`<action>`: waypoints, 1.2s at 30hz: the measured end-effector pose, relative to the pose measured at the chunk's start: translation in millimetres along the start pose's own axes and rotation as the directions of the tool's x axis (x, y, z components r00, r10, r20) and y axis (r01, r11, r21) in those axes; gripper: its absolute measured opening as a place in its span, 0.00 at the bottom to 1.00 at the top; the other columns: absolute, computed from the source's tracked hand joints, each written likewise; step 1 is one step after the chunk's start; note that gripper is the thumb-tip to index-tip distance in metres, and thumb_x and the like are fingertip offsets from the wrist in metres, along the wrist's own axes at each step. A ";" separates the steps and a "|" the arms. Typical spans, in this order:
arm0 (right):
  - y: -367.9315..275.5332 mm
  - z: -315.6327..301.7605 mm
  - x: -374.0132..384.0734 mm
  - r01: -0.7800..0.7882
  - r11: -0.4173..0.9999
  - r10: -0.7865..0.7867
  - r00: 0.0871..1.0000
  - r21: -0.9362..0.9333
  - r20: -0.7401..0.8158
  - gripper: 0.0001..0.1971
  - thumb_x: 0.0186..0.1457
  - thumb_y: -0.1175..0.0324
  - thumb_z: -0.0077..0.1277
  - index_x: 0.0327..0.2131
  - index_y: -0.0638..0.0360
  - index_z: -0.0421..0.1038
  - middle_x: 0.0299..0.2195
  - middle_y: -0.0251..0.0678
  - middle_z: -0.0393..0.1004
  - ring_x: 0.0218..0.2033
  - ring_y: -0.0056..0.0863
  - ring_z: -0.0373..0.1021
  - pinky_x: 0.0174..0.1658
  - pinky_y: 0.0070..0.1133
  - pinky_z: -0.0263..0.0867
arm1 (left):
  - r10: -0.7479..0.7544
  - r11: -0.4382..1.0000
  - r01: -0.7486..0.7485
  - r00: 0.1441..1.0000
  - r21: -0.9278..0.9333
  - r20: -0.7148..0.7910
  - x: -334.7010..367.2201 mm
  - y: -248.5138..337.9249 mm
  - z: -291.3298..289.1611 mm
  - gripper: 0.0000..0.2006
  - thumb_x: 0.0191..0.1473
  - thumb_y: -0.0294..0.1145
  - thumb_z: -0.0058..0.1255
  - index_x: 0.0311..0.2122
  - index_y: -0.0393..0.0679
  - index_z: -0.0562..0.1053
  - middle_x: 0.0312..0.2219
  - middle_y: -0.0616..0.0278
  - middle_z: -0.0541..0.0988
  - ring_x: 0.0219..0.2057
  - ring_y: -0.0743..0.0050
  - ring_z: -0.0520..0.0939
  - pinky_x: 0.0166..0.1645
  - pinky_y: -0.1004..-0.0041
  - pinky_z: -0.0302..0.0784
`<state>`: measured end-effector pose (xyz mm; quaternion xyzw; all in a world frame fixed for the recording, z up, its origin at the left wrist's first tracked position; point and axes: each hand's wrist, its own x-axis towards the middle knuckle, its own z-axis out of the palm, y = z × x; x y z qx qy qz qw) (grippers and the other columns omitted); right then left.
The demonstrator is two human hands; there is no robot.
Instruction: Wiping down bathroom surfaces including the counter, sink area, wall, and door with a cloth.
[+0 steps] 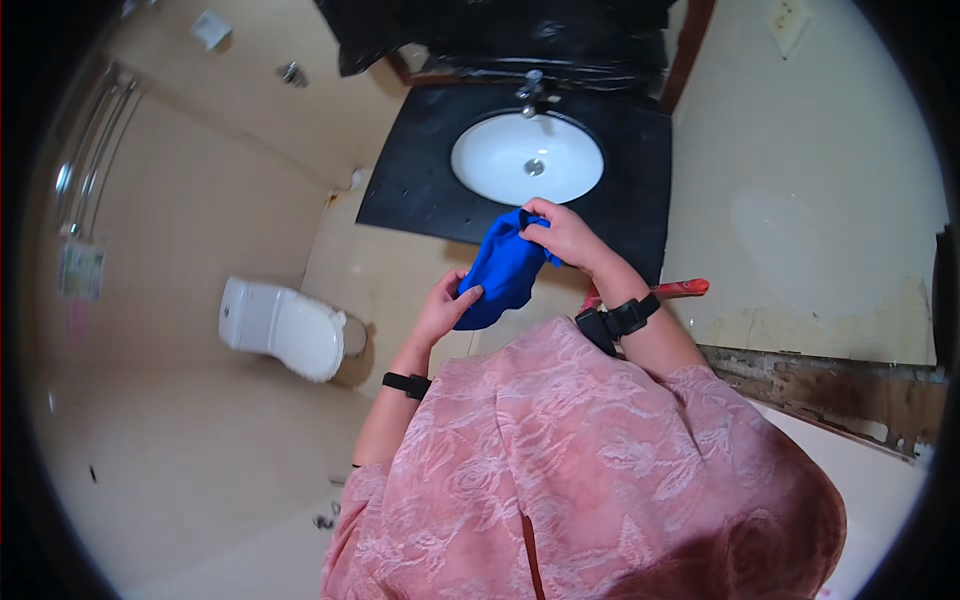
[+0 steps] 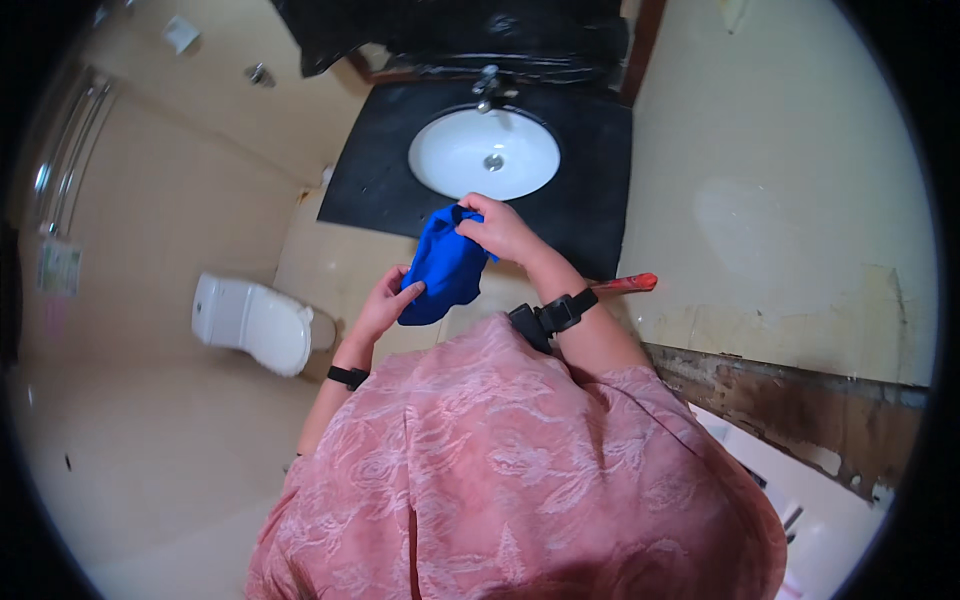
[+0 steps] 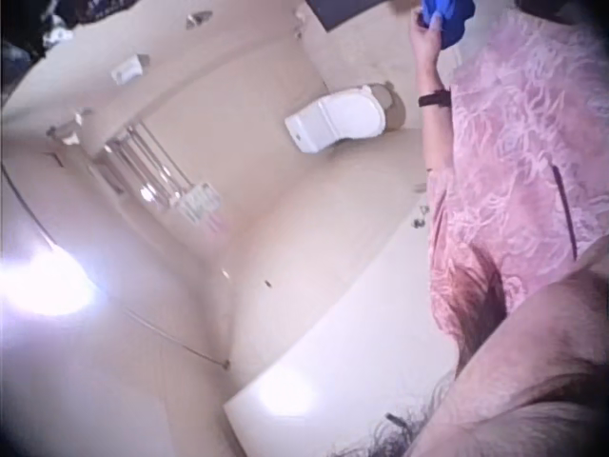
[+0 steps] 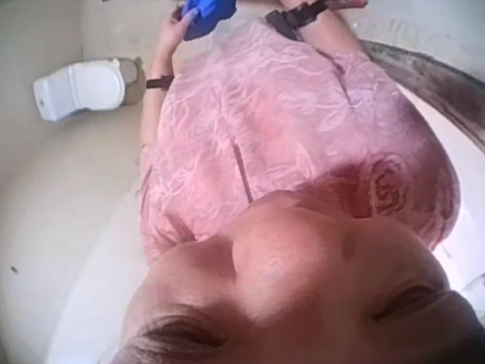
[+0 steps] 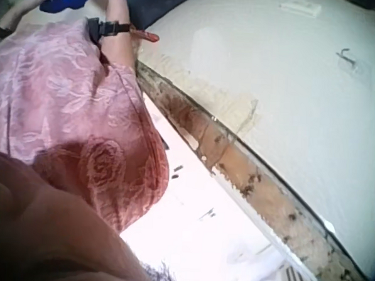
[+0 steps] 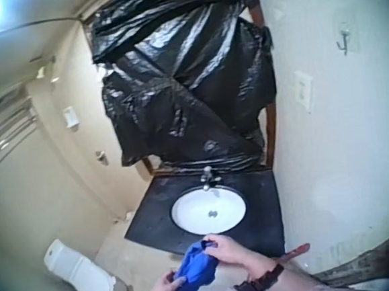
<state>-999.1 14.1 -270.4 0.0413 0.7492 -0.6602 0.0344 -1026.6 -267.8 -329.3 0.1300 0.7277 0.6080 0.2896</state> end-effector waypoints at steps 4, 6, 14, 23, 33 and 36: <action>28.4 -25.7 8.0 -0.107 0.992 0.088 0.962 -0.062 -0.260 0.17 0.51 0.66 0.56 0.44 0.63 0.75 0.36 0.42 0.79 0.37 0.30 0.75 0.43 0.24 0.69 | -0.033 0.999 0.027 0.982 0.038 0.185 66.3 11.2 -16.5 0.13 0.61 0.33 0.59 0.47 0.40 0.73 0.35 0.70 0.79 0.36 0.84 0.76 0.43 0.78 0.73; 46.1 -34.8 9.8 -0.113 0.991 0.083 0.933 -0.065 -0.349 0.17 0.52 0.63 0.57 0.42 0.65 0.74 0.35 0.44 0.79 0.36 0.30 0.75 0.42 0.25 0.70 | -0.021 0.999 0.012 0.969 0.039 0.247 100.4 18.9 -20.8 0.12 0.61 0.33 0.59 0.46 0.40 0.74 0.35 0.69 0.79 0.36 0.84 0.76 0.43 0.78 0.73; 105.7 -41.2 31.3 -0.416 0.888 0.460 0.805 0.196 -0.375 0.22 0.57 0.55 0.59 0.41 0.69 0.78 0.33 0.37 0.81 0.32 0.23 0.76 0.38 0.22 0.71 | -0.044 0.940 -0.097 0.916 0.327 0.400 238.9 2.0 -48.9 0.12 0.59 0.36 0.60 0.44 0.40 0.77 0.32 0.67 0.81 0.33 0.84 0.77 0.40 0.78 0.74; 138.2 48.4 140.2 -0.687 0.708 0.706 0.688 0.160 -0.169 0.18 0.58 0.53 0.56 0.40 0.58 0.77 0.34 0.34 0.80 0.34 0.33 0.76 0.38 0.28 0.71 | 0.049 0.546 -0.283 0.950 0.789 0.307 295.8 -16.8 -185.6 0.22 0.50 0.41 0.64 0.51 0.50 0.75 0.41 0.56 0.81 0.46 0.58 0.81 0.52 0.62 0.74; 192.0 52.1 115.1 -0.543 0.412 -0.112 0.766 -0.731 -0.633 0.20 0.60 0.56 0.52 0.53 0.52 0.71 0.58 0.43 0.67 0.61 0.44 0.62 0.61 0.42 0.57 | 0.309 0.327 -0.391 0.904 0.860 0.294 229.8 -110.4 -125.8 0.29 0.57 0.58 0.50 0.63 0.64 0.68 0.68 0.55 0.57 0.71 0.48 0.51 0.66 0.27 0.40; 214.8 38.7 102.1 -0.661 0.338 -0.118 0.676 -0.670 -0.727 0.29 0.63 0.52 0.49 0.63 0.53 0.62 0.66 0.44 0.58 0.68 0.45 0.52 0.67 0.46 0.47 | 0.307 0.248 -0.473 0.866 0.846 0.394 243.1 -120.5 -146.1 0.30 0.59 0.60 0.47 0.65 0.68 0.65 0.70 0.58 0.56 0.71 0.49 0.50 0.66 0.27 0.38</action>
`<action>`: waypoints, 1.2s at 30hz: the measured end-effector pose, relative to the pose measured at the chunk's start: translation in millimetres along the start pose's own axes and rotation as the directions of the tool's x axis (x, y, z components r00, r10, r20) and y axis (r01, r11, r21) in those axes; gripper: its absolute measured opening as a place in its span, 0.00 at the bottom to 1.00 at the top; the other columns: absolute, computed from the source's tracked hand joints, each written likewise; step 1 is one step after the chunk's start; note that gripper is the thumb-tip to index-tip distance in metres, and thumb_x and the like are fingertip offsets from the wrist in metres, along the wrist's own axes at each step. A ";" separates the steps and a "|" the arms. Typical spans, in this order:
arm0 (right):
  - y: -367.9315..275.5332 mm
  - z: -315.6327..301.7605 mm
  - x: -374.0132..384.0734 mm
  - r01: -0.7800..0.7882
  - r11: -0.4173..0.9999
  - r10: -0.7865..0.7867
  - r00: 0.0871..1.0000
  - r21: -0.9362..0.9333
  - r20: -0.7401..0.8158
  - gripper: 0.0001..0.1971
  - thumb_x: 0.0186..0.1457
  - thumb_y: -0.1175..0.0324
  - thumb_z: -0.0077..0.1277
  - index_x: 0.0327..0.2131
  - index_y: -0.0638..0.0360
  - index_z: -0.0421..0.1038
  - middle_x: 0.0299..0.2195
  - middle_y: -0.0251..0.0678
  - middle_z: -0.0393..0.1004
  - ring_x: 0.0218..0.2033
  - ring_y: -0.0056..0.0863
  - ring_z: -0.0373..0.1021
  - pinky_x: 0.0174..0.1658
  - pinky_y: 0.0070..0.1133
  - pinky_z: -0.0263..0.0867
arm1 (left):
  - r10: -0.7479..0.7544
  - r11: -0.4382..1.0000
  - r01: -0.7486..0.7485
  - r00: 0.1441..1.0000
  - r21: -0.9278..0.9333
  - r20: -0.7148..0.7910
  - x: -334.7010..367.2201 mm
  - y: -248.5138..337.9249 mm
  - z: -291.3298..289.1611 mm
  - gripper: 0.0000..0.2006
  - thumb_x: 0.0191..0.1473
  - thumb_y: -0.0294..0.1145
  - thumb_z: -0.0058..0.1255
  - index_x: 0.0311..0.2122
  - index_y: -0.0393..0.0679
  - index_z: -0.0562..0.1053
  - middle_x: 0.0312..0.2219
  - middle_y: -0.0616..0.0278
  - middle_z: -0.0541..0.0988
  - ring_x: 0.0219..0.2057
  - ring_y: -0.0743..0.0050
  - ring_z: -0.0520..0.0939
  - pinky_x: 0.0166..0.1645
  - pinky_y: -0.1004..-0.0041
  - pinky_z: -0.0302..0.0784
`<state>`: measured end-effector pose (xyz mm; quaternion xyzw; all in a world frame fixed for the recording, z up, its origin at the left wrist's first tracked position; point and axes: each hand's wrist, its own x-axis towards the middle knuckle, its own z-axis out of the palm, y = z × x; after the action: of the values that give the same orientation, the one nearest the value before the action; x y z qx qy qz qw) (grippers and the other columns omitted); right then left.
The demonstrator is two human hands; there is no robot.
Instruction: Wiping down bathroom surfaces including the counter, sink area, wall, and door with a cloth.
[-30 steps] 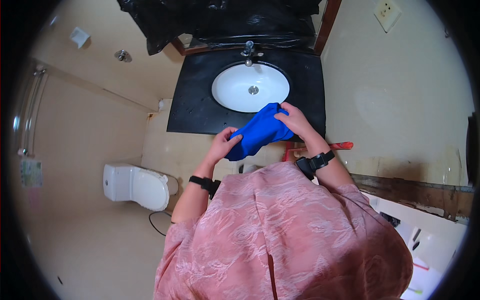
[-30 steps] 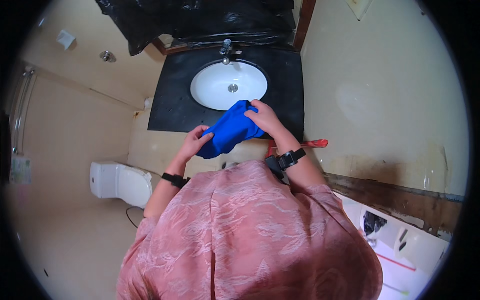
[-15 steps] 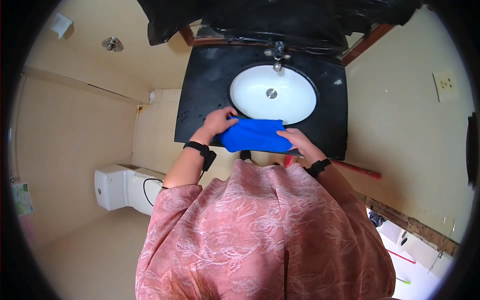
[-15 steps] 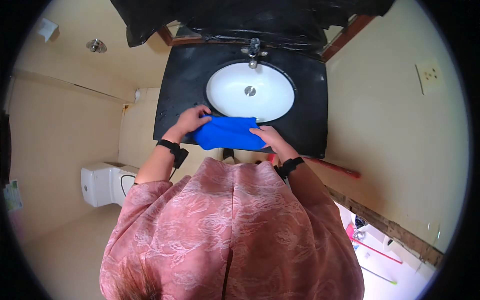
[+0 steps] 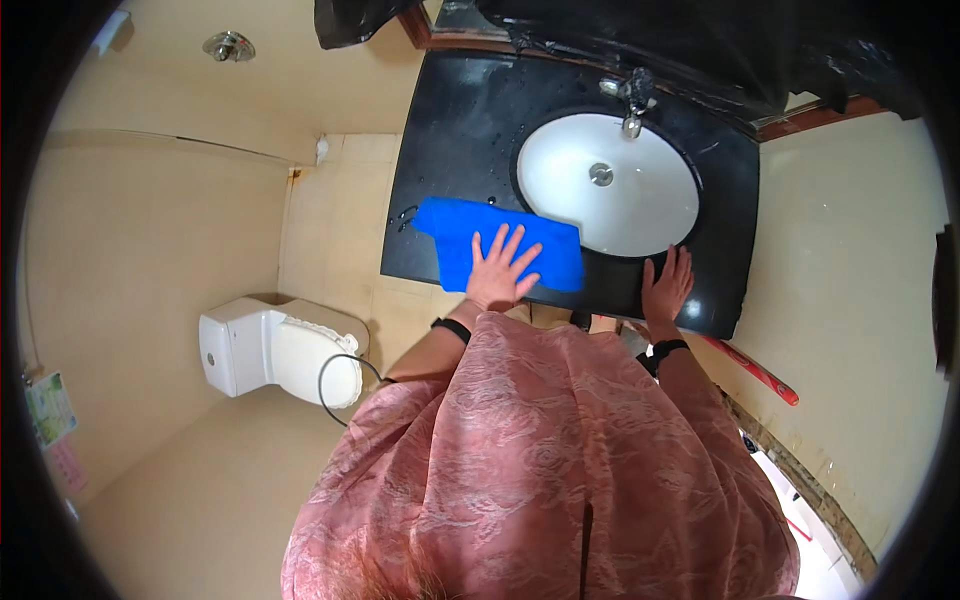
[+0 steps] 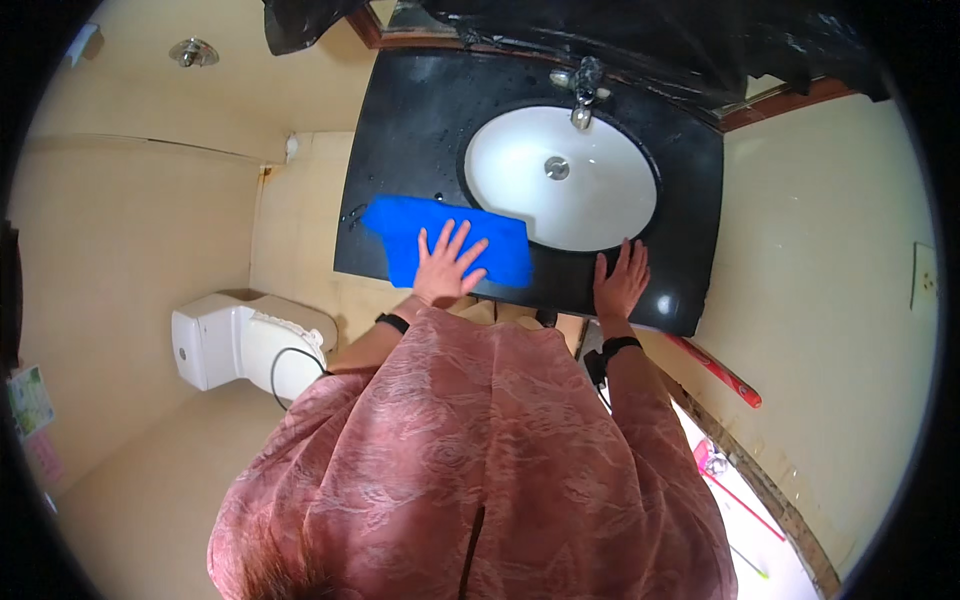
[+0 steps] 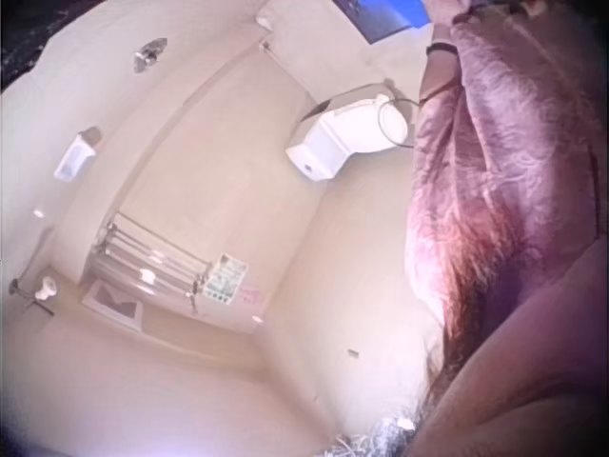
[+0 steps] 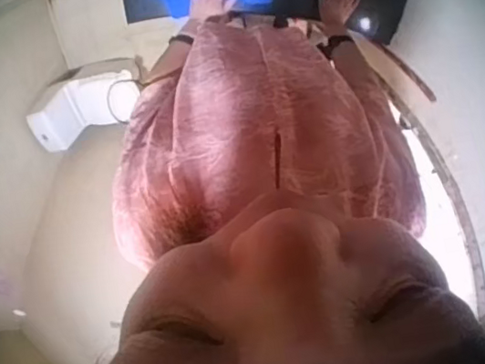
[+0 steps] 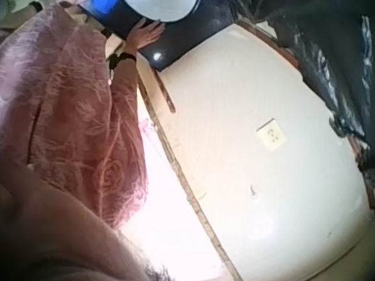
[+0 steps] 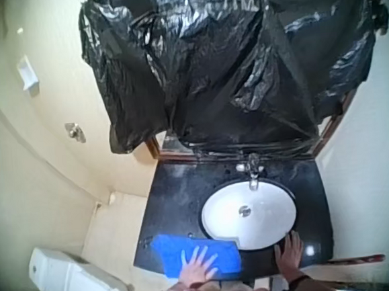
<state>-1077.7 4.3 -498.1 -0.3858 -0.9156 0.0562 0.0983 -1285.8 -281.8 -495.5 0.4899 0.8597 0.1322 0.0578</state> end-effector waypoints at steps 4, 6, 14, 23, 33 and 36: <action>4.2 5.8 3.9 -0.057 0.997 0.055 0.998 -0.050 -0.041 0.33 0.65 0.48 0.45 0.67 0.54 0.55 0.68 0.44 0.54 0.71 0.43 0.48 0.70 0.43 0.43 | -0.112 0.987 0.116 0.993 0.108 -0.048 20.6 -67.5 -22.2 0.29 0.62 0.57 0.45 0.66 0.65 0.64 0.69 0.48 0.55 0.71 0.44 0.50 0.67 0.30 0.40; 1.9 4.1 6.5 -0.038 0.999 0.036 0.998 -0.038 -0.048 0.33 0.65 0.48 0.44 0.68 0.54 0.54 0.69 0.43 0.53 0.71 0.42 0.48 0.70 0.42 0.43 | -0.239 0.956 0.251 0.967 0.154 -0.092 31.2 -98.7 -32.3 0.28 0.63 0.54 0.44 0.67 0.63 0.62 0.69 0.44 0.53 0.70 0.42 0.51 0.68 0.34 0.41; 3.0 4.4 4.7 -0.052 0.996 0.051 0.999 -0.066 -0.018 0.31 0.66 0.49 0.42 0.68 0.50 0.54 0.70 0.43 0.51 0.71 0.42 0.46 0.71 0.41 0.41 | -0.140 0.982 0.138 0.990 0.128 0.002 6.2 -37.1 -12.9 0.29 0.64 0.50 0.44 0.68 0.56 0.60 0.70 0.47 0.51 0.71 0.43 0.49 0.67 0.31 0.41; 5.1 4.8 -1.1 -0.037 0.995 0.035 0.999 -0.090 -0.019 0.27 0.66 0.51 0.42 0.65 0.46 0.60 0.69 0.44 0.52 0.71 0.43 0.48 0.70 0.42 0.43 | 0.163 0.987 -0.161 0.981 -0.024 0.106 24.7 -4.2 -7.6 0.27 0.63 0.53 0.45 0.66 0.67 0.63 0.70 0.53 0.54 0.71 0.50 0.51 0.68 0.31 0.41; 4.6 3.8 5.1 -0.031 0.998 0.029 0.999 -0.050 -0.034 0.25 0.65 0.52 0.44 0.63 0.46 0.63 0.68 0.44 0.54 0.70 0.43 0.49 0.70 0.42 0.44 | -0.219 0.970 0.221 0.975 0.098 -0.032 43.1 -61.3 -25.7 0.26 0.66 0.46 0.41 0.68 0.59 0.60 0.70 0.49 0.51 0.71 0.46 0.50 0.68 0.33 0.39; 1.9 1.3 5.0 -0.035 0.999 0.034 0.999 -0.040 -0.038 0.25 0.65 0.52 0.44 0.63 0.46 0.64 0.68 0.44 0.54 0.70 0.43 0.49 0.70 0.42 0.44 | -0.164 0.983 0.158 0.984 0.090 0.065 -10.6 -24.0 -9.5 0.28 0.62 0.48 0.48 0.67 0.64 0.62 0.70 0.50 0.52 0.71 0.45 0.50 0.68 0.32 0.40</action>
<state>-1080.1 9.1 -499.0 -0.4045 -0.9078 0.0322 0.1063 -1302.4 -304.2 -493.6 0.4251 0.8987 0.0729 0.0788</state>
